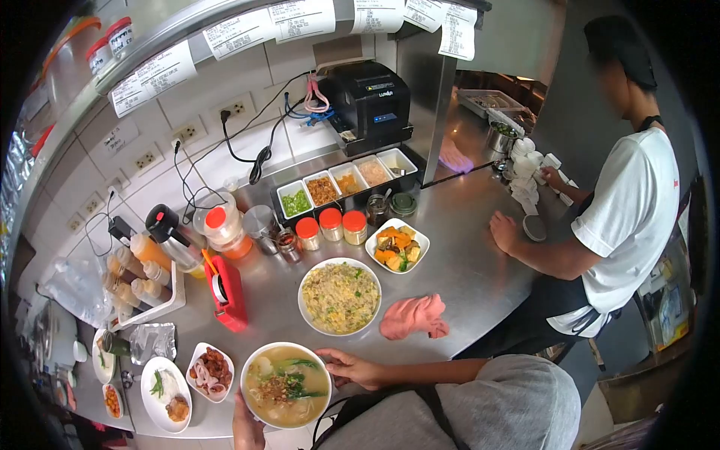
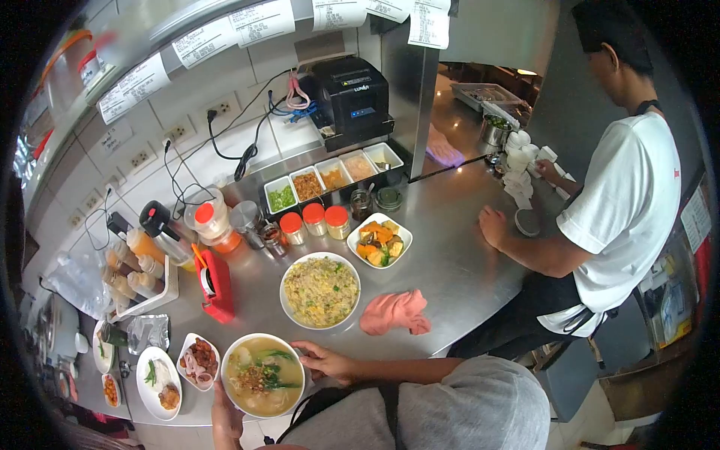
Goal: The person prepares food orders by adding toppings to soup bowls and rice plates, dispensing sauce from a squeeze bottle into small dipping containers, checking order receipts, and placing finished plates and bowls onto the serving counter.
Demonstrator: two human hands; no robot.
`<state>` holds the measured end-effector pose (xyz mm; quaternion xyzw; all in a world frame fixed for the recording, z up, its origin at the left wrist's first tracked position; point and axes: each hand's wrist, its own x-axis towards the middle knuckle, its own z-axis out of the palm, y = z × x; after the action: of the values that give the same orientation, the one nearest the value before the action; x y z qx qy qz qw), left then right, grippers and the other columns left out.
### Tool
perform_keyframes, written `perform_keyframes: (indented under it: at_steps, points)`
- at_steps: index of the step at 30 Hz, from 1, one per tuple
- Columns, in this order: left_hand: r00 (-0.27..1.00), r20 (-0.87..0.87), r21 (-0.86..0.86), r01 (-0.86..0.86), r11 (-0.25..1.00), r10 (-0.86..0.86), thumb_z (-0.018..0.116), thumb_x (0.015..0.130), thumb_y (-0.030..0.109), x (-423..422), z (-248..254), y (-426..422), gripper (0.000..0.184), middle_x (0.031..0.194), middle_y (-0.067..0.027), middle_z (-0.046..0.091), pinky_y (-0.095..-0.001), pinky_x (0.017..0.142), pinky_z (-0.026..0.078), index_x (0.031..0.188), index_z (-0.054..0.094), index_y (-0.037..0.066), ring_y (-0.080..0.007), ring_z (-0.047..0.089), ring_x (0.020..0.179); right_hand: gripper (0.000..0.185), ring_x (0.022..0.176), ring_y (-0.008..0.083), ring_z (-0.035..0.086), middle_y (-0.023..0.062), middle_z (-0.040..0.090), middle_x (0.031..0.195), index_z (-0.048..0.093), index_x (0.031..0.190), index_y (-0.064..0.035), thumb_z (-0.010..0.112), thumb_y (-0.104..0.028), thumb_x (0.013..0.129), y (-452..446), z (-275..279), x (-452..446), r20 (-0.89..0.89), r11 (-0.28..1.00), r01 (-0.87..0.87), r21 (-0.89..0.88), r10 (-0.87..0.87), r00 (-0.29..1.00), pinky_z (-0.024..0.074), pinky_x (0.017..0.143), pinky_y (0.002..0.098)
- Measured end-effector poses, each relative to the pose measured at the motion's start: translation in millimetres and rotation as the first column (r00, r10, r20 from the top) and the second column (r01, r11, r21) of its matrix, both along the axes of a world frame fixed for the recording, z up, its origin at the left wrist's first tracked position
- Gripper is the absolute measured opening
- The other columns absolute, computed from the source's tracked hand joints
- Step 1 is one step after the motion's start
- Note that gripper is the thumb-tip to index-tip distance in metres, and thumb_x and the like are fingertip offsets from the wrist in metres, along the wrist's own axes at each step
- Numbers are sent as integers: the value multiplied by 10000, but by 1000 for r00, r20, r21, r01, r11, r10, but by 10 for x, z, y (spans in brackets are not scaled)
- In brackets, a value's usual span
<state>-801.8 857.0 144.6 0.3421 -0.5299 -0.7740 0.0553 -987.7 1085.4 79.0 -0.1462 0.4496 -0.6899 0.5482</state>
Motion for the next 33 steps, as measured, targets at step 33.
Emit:
perform_keyframes:
  at_steps: [33]
  points:
    - [554, -213, 421, 796, 436, -805, 347, 972, 580, -3232, 572, 2926, 633, 1434, -108, 413, -383, 858, 521, 1482, 266, 213, -225, 532, 1194, 453, 1114, 251, 554, 107, 503, 1251, 320, 1379, -129, 515, -177, 973, 3597, 437, -832, -212, 530, 844, 80, -819, 534, 499, 901, 466]
